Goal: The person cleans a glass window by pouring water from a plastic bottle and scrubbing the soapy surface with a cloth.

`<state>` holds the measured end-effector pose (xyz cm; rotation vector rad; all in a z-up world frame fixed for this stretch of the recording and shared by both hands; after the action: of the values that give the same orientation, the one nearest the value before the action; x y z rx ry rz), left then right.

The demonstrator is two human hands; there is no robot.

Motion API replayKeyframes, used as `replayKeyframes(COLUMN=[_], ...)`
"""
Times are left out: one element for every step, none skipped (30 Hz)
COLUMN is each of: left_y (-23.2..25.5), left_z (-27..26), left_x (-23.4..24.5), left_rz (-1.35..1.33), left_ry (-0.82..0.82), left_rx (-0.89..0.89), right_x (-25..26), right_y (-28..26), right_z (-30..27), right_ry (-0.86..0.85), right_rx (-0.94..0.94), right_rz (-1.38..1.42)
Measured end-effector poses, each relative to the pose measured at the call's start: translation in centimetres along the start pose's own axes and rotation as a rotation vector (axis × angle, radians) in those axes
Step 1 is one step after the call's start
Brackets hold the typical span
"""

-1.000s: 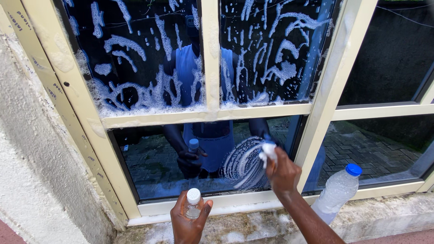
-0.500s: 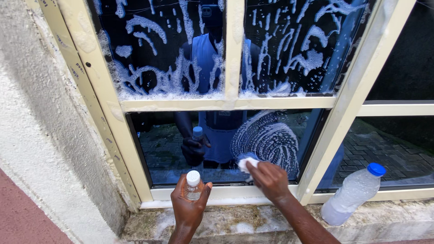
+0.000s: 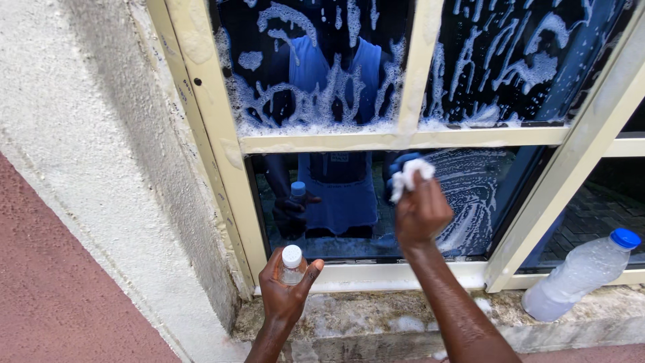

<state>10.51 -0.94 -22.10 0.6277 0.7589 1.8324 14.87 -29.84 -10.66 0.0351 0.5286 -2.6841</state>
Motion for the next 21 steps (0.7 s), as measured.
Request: replayKeyframes(left_y=[-0.2, -0.1, 0.2, 0.6, 0.6, 0.5, 0.3, 0.3, 0.3, 0.4, 0.4, 0.4, 0.3, 0.4, 0.2, 0.0, 0.1, -0.3, -0.7, -0.5, -0.6], left_z=[0.0, 0.1, 0.2, 0.7, 1.2, 1.2, 1.2, 1.0, 0.9, 1.0, 0.8, 0.5, 0.5, 0.5, 0.4, 0.5, 0.7, 0.6, 0.5, 0.8, 0.9], left_x=[0.5, 0.8, 1.5, 2.1, 2.3, 2.3, 2.2, 2.3, 2.2, 2.1, 2.6, 2.5, 2.3, 2.3, 2.3, 2.5, 2.6, 3.0, 3.4, 3.4, 3.6], left_rz=[0.020, 0.014, 0.001, -0.012, -0.016, -0.026, -0.037, -0.037, -0.029, -0.020, -0.020, -0.052, -0.083, -0.085, -0.076, -0.065, -0.064, -0.056, -0.048, -0.047, -0.030], left_ry=[-0.008, -0.013, 0.020, 0.059, 0.061, 0.040, 0.018, 0.016, -0.019, -0.056, -0.060, -0.074, -0.088, -0.089, -0.088, -0.082, -0.078, -0.046, -0.013, -0.011, -0.005], left_rx=[0.022, 0.020, -0.007, -0.039, -0.045, -0.037, -0.030, -0.024, -0.034, -0.049, -0.050, -0.019, 0.012, 0.016, 0.058, 0.096, 0.097, 0.165, 0.232, 0.233, 0.258], right_x=[-1.8, -3.0, -3.5, -3.3, -3.0, -2.5, -1.9, -0.7, 0.6, 2.1, 3.6, 4.8, 5.8, 5.6, 5.7, 5.6, 4.7, 4.0, 2.7, 1.6, 0.6], right_y=[-1.8, -2.9, -3.6, -3.9, -4.0, -2.5, -0.4, 2.7, 5.7, 8.2, 10.1, 10.8, 11.2, 10.8, 10.6, 10.0, 8.8, 7.1, 4.5, 0.6, -2.7], right_z=[-2.8, -6.0, -9.3, -11.8, -14.1, -15.5, -16.1, -15.5, -14.5, -13.2, -12.2, -11.0, -9.8, -9.5, -9.5, -9.8, -11.1, -12.9, -14.9, -16.8, -18.2], right_ry=[-0.070, -0.208, -0.346, -0.416, -0.486, -0.535, -0.584, -0.566, -0.545, -0.475, -0.404, -0.313, -0.221, -0.224, -0.164, -0.103, -0.176, -0.252, -0.379, -0.469, -0.557], right_rx=[0.078, 0.128, 0.179, 0.276, 0.374, 0.365, 0.355, 0.201, 0.047, -0.085, -0.217, -0.236, -0.255, -0.254, -0.297, -0.338, -0.371, -0.402, -0.383, -0.226, -0.158], right_rz=[0.007, -0.010, -0.026, -0.019, -0.013, -0.053, -0.093, -0.142, -0.190, -0.225, -0.259, -0.327, -0.394, -0.398, -0.477, -0.550, -0.459, -0.366, -0.310, -0.314, -0.246])
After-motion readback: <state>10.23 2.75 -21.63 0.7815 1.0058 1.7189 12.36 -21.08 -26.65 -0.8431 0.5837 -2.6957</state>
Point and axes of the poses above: each hand's wrist, its own z-axis towards the middle knuckle, its own x-axis out of the back of the hand, y = z × x, the point moved 9 cm from there along z, towards the middle knuckle, and after that the axes turned 15 degrees about -x, right-handed, at the moved point
